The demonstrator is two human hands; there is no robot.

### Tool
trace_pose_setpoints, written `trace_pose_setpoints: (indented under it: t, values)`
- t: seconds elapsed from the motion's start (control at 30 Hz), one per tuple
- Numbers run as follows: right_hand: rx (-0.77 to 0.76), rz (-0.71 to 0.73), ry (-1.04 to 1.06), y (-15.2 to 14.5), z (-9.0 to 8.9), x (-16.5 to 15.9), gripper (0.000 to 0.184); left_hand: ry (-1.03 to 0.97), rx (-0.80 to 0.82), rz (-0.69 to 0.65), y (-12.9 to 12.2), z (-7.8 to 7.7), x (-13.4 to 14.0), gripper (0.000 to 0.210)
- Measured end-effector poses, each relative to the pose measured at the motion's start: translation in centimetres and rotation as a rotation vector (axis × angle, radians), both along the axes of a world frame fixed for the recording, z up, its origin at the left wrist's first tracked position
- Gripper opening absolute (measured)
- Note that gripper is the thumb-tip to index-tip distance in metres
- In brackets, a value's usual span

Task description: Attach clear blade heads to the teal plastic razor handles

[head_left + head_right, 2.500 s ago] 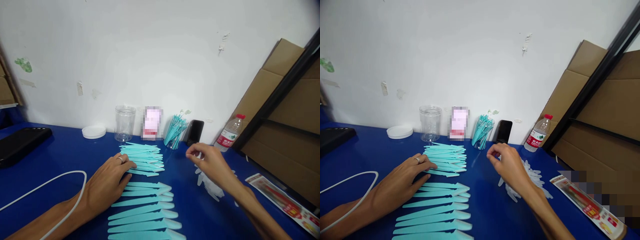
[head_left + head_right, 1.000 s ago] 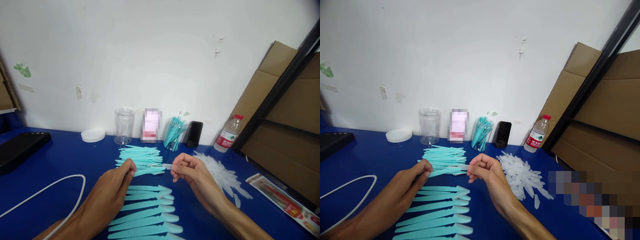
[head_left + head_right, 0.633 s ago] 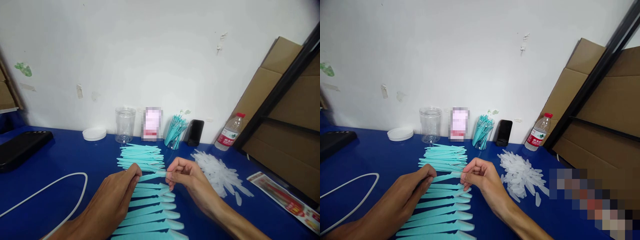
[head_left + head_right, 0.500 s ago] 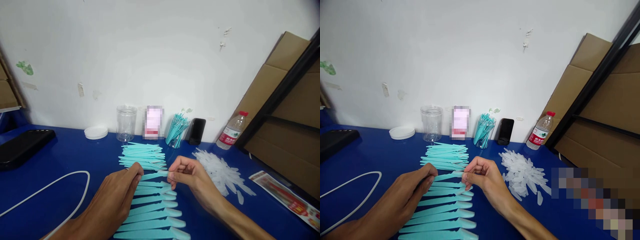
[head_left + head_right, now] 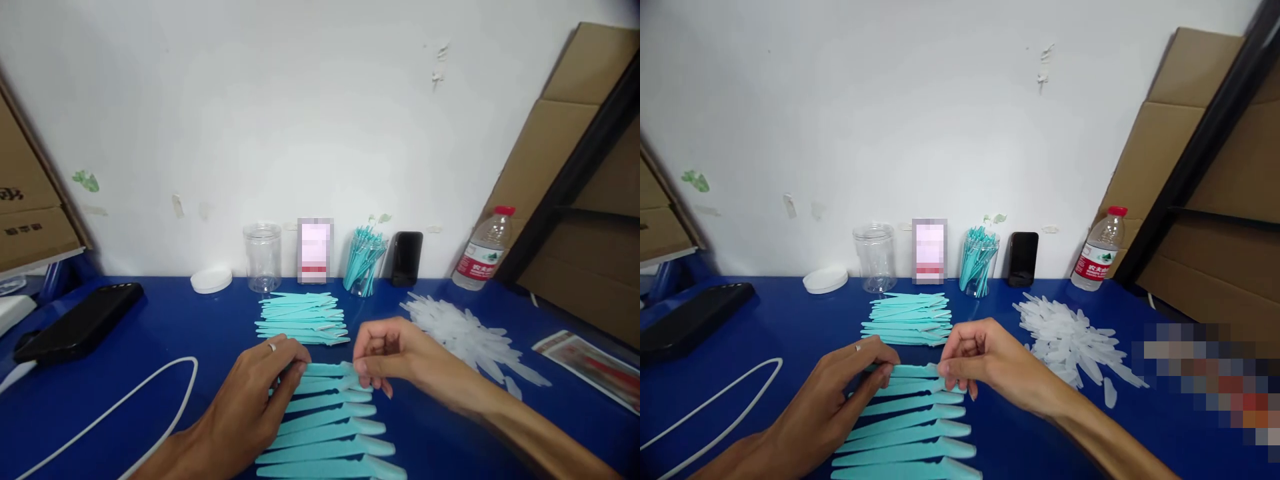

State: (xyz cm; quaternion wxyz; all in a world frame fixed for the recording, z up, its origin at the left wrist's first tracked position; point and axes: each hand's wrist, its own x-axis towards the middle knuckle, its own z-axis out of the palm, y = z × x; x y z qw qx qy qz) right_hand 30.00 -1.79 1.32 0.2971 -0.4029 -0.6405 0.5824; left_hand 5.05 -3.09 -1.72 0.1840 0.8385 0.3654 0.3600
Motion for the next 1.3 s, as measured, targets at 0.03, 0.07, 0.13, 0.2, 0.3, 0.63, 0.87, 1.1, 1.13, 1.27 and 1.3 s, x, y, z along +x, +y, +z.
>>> trace_pose_setpoints:
  t: [0.03,0.07,0.13,0.2,0.3,0.63,0.87,1.1,1.13,1.27,1.3]
  values:
    - [0.014,-0.004,-0.011,0.1,0.0,0.1,0.026,-0.020,0.006,0.000,0.1,0.0,0.0,0.020]
    - [0.027,-0.009,-0.020,0.2,0.1,0.2,0.026,-0.037,0.008,0.004,0.3,0.1,-0.2,0.018]
    - [0.041,-0.004,-0.033,0.5,0.1,0.5,0.025,-0.057,0.010,0.042,1.1,0.3,-0.6,0.016]
    - [0.074,0.005,-0.058,0.7,0.0,0.8,0.022,-0.066,0.022,0.127,2.2,0.5,-1.2,0.019]
    - [0.165,0.032,-0.139,0.7,-0.4,0.8,0.015,-0.046,0.054,0.252,3.8,0.4,-2.1,0.023]
    - [0.377,0.048,-0.430,-0.1,-0.9,0.2,0.007,0.173,0.093,0.200,5.2,-1.0,-2.7,0.016]
    - [0.479,0.070,-0.515,0.1,0.3,1.2,0.005,0.304,0.174,0.068,5.0,-1.7,-2.9,0.024]
    - [0.656,-0.502,-0.996,3.3,2.2,6.2,0.011,0.311,0.267,0.154,6.4,-2.6,-3.6,0.030]
    - [0.639,-0.544,-1.065,3.7,2.2,6.9,0.012,0.315,0.277,0.168,6.7,-2.7,-3.8,0.031]
    - [0.527,-0.585,-1.223,5.1,1.4,9.3,0.012,0.355,0.297,0.181,7.4,-3.4,-4.4,0.032]
    - [0.499,-0.578,-1.249,5.2,1.2,9.8,0.013,0.368,0.299,0.178,7.5,-3.5,-4.5,0.032]
